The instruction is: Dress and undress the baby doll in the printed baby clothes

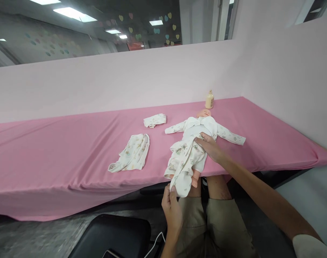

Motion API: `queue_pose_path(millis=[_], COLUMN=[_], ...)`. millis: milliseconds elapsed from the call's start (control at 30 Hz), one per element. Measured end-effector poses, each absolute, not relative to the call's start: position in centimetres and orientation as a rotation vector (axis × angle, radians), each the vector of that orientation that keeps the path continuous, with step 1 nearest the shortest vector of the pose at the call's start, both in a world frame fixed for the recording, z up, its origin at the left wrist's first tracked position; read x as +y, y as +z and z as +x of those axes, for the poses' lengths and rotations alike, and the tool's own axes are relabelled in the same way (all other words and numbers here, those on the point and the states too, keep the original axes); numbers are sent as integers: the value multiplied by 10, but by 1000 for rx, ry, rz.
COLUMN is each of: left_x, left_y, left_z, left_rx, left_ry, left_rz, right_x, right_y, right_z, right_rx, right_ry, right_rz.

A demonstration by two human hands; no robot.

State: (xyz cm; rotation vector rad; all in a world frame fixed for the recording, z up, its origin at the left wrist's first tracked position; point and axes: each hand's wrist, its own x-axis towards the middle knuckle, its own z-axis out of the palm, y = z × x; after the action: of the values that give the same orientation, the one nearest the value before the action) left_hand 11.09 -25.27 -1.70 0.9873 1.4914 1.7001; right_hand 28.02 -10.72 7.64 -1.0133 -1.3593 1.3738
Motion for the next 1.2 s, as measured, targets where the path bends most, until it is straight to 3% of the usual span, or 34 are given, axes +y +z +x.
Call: queue_pose_path(millis=[300, 467, 667, 867, 1200], left_x=[-266, -269, -247, -210, -191], left_y=[-3, -6, 41, 85, 87], left_z=[73, 65, 80, 114, 139], left_rx=[1282, 1402, 1603, 1613, 1710], left_ry=[1110, 1175, 1359, 1105, 1106], left_rz=[833, 1195, 1481, 1696, 1913], right_x=[-112, -113, -113, -116, -92], right_y=[86, 87, 88, 97, 75], right_z=[288, 288, 271, 264, 271], right_rx=[-1223, -1367, -1402, -1542, -1702], right_ry=[1906, 1971, 2058, 2046, 2075], right_rz=[-816, -843, -763, -758, -931])
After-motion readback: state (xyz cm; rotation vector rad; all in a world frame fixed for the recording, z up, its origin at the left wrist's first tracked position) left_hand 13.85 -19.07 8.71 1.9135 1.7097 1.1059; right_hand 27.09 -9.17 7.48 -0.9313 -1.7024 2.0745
